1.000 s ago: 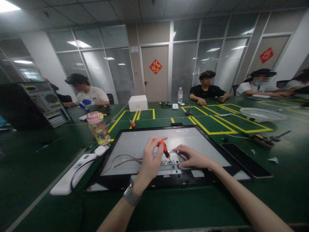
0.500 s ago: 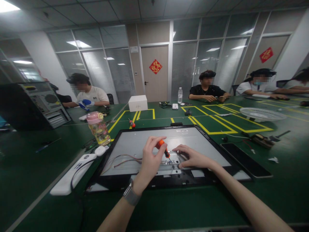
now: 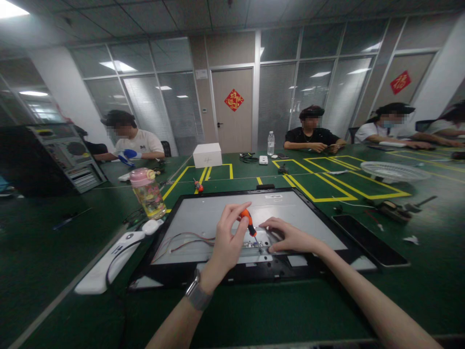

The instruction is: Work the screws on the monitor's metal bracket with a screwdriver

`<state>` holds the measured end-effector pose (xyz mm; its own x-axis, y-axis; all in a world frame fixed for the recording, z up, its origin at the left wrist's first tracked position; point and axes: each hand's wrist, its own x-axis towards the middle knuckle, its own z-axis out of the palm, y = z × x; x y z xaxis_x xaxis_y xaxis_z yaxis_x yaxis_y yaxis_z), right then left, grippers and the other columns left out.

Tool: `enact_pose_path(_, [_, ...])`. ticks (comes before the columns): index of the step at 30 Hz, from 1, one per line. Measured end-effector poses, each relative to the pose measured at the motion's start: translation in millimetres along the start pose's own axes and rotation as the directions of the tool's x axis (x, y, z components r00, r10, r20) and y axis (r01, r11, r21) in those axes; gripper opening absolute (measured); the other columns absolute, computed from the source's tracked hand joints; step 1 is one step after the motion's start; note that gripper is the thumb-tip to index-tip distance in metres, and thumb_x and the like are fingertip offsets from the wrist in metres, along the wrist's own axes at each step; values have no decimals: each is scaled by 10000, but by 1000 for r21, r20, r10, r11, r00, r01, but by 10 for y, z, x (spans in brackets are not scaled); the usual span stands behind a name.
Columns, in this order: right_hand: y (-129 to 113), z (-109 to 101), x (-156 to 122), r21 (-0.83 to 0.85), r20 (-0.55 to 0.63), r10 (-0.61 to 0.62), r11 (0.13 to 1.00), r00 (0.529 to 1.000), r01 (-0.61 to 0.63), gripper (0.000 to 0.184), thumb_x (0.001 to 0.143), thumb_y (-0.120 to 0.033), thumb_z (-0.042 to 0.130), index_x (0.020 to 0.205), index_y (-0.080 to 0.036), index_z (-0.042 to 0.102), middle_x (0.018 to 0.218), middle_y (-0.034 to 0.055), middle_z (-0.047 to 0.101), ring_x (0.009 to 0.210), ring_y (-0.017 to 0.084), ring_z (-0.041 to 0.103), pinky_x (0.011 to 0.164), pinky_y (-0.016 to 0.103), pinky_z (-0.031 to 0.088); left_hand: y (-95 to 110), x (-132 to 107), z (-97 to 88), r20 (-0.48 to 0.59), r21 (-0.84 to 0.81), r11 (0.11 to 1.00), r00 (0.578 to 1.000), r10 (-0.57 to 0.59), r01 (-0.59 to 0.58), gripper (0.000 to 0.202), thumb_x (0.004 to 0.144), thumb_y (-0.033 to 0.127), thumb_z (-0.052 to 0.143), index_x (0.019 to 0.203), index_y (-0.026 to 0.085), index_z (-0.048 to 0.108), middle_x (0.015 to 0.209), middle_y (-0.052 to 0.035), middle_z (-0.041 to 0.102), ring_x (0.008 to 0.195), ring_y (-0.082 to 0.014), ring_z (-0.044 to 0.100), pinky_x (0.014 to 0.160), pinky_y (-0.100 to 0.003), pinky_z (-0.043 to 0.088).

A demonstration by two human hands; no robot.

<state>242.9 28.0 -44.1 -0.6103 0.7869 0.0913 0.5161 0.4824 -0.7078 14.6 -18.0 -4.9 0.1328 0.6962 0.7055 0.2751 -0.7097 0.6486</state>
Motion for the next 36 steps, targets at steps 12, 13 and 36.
enact_pose_path(12, [-23, 3, -7, 16, -7, 12, 1000, 1000, -12, 705, 673, -497, 754, 1292, -234, 543, 1259, 95, 502, 1179, 301, 468, 1028, 427, 372, -4, 14, 13, -9, 12, 999, 999, -44, 44, 274, 914, 188, 492, 1165, 214, 599, 969, -36, 577, 883, -159, 572, 800, -279, 466])
enact_pose_path(13, [-18, 2, -5, 15, -7, 13, 1000, 1000, -13, 708, 674, -496, 754, 1296, -235, 540, 1264, 96, 499, 1183, 303, 465, 1030, 429, 370, -4, 16, 13, -11, 9, 999, 999, -47, 47, 271, 913, 186, 492, 1160, 209, 602, 959, -35, 585, 878, -159, 575, 795, -276, 469])
enact_pose_path(36, [2, 7, -1, 3, -11, 11, 1000, 1000, -11, 695, 669, -476, 763, 1288, -249, 543, 1263, 89, 503, 1182, 303, 470, 1031, 446, 370, 14, 35, -17, -25, -71, 997, 999, -45, 43, 227, 899, 236, 550, 1091, 210, 669, 901, -35, 612, 824, -156, 597, 752, -274, 495])
